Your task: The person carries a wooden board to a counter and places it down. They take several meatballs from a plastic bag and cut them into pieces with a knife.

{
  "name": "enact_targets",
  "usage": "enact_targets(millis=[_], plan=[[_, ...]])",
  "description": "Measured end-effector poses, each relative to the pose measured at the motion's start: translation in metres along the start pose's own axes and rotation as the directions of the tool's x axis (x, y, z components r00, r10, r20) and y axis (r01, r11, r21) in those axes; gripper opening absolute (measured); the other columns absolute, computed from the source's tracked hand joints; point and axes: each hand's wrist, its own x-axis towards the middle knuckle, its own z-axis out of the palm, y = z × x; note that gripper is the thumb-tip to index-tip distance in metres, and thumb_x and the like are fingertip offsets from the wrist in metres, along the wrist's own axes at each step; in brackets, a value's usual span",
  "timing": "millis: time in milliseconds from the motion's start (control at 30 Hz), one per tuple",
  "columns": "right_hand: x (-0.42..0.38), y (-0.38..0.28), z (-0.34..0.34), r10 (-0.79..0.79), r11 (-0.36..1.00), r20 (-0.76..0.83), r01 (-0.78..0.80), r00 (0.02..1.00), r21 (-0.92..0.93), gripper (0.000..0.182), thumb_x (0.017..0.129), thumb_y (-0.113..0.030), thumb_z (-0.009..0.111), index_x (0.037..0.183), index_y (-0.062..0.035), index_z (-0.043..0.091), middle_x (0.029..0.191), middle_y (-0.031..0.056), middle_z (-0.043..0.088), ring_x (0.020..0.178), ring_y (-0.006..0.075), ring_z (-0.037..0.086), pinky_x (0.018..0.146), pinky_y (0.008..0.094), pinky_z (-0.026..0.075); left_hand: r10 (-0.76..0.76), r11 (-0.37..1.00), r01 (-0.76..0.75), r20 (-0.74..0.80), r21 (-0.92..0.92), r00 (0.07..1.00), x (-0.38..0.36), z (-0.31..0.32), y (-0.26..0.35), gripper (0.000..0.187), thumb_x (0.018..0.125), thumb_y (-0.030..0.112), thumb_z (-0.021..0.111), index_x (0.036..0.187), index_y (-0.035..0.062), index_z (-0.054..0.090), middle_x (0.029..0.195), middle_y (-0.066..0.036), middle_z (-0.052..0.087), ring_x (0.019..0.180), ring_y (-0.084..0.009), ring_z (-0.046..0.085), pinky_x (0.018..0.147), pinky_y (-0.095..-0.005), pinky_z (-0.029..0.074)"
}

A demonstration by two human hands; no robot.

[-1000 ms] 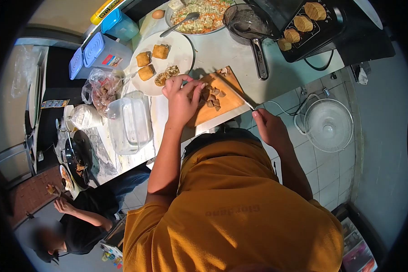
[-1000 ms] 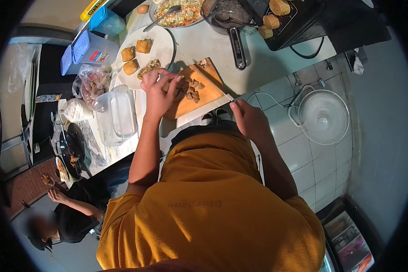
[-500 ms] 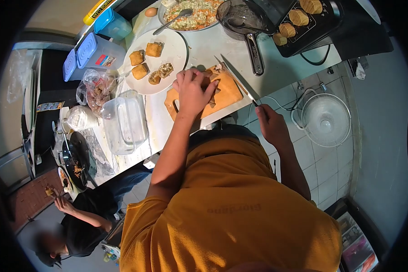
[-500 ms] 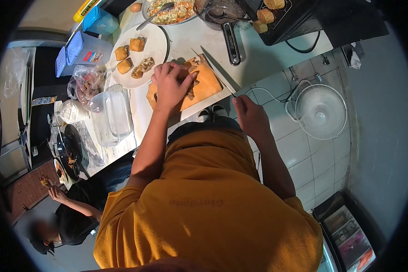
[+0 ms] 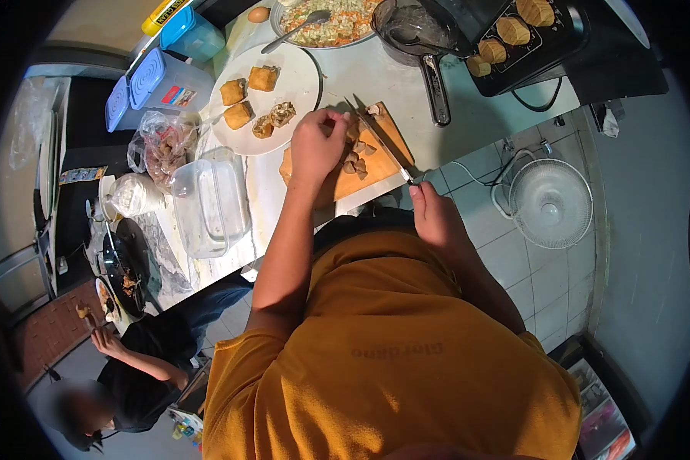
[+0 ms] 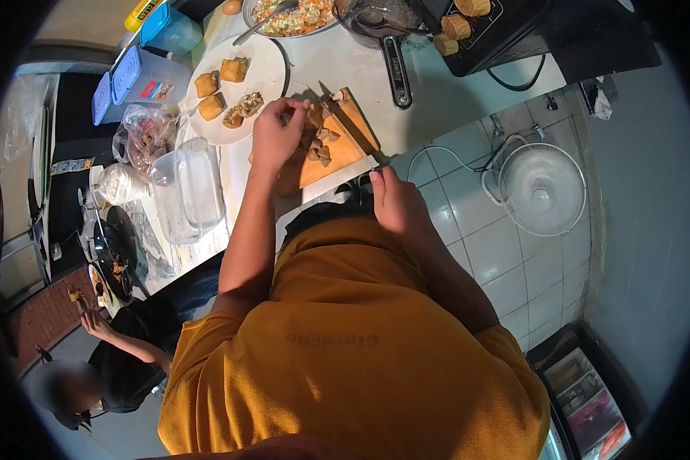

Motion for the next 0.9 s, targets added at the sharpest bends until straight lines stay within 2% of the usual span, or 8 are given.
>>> enact_targets(millis=[33,67,133,233,267,333,467,900], plan=[[0.0,-0.001,0.0,0.006,1.0,0.015,-0.006,1.0,-0.01,0.031,0.104,-0.03,0.042,0.098,-0.0008,0.052,0.073,0.0259,0.061,0.074,0.0482,0.06,0.06,0.0523,0.043,-0.088,0.995,0.091,0.055,-0.051,0.995,0.001,-0.001,0.004,0.024,0.088,0.027,0.069,0.085,0.0034,0.07,0.078,-0.016,0.068,0.073,-0.0331,0.065,0.07,-0.0384,0.051],[-0.001,-0.002,0.001,0.013,1.0,0.03,-0.013,0.999,-0.02,0.031,0.104,-0.03,0.042,0.098,-0.0008,0.052,0.073,0.0258,0.061,0.074,0.048,0.06,0.06,0.052,0.044,-0.088,0.995,0.091,0.055,-0.051,0.995,0.002,-0.002,0.005,0.024,0.088,0.027,0.069,0.085,0.0034,0.07,0.078,-0.016,0.068,0.073,-0.0331,0.065,0.07,-0.0384,0.051],[-0.001,-0.001,0.004,0.008,1.0,0.02,-0.008,1.0,-0.027,0.031,0.104,-0.03,0.042,0.099,-0.001,0.052,0.073,0.0259,0.061,0.074,0.0481,0.06,0.06,0.0525,0.044,-0.174,0.982,0.183,0.147,-0.053,0.974,0.005,-0.002,0.006,0.035,0.09,0.034,0.069,0.09,-0.0008,0.069,0.073,-0.013,0.068,0.062,-0.0199,0.062,0.062,-0.0326,0.049],[0.0,0.001,0.008,0.001,0.999,0.002,-0.001,1.0,-0.037,0.03,0.104,-0.03,0.043,0.098,-0.0016,0.052,0.072,0.0259,0.061,0.073,0.0484,0.059,0.06,0.0534,0.043,-0.2,0.979,0.206,0.203,-0.009,0.959,0.009,-0.002,0.008,0.036,0.09,0.035,0.068,0.089,-0.0007,0.069,0.071,-0.012,0.067,0.062,-0.0191,0.061,0.063,-0.0328,0.049],[-0.001,0.0,0.01,0.005,0.999,-0.001,-0.005,1.0,-0.042,0.03,0.104,-0.03,0.043,0.098,-0.0019,0.052,0.072,0.0259,0.061,0.073,0.0486,0.059,0.06,0.0539,0.043,-0.194,0.98,0.2,0.198,-0.011,0.961,0.01,-0.001,0.007,0.036,0.09,0.035,0.068,0.089,-0.0007,0.069,0.071,-0.012,0.067,0.062,-0.0191,0.061,0.063,-0.0328,0.049],[-0.003,-0.002,0.011,0.006,1.0,-0.013,-0.007,1.0,-0.026,0.03,0.104,-0.03,0.043,0.098,-0.0023,0.052,0.072,0.0258,0.061,0.073,0.0488,0.059,0.06,0.0542,0.043,-0.187,0.979,0.199,0.209,-0.041,0.96,0.011,0.002,0.004,0.037,0.087,0.039,0.069,0.084,0.0018,0.07,0.069,-0.016,0.068,0.066,-0.0307,0.067,0.064,-0.0365,0.051],[-0.004,-0.002,0.016,0.022,0.999,-0.032,-0.023,0.999,-0.048,0.03,0.103,-0.031,0.043,0.098,-0.002,0.051,0.072,0.027,0.063,0.073,0.0496,0.061,0.064,0.0584,0.046,-0.211,0.976,0.218,0.244,-0.003,0.946,0.014,-0.001,0.007,0.038,0.088,0.04,0.068,0.083,0.0018,0.07,0.065,-0.015,0.066,0.061,-0.0292,0.066,0.062,-0.0362,0.051],[-0.009,-0.014,0.019,0.027,0.993,-0.05,-0.033,0.998,-0.114,0.033,0.104,-0.033,0.041,0.099,-0.002,0.05,0.071,0.0258,0.063,0.071,0.0489,0.062,0.062,0.0578,0.049,-0.186,0.977,0.208,0.314,-0.04,0.931,0.022,-0.007,0.008,0.037,0.087,0.043,0.067,0.083,0.0058,0.073,0.065,-0.013,0.066,0.062,-0.0301,0.065,0.063,-0.0377,0.051]])
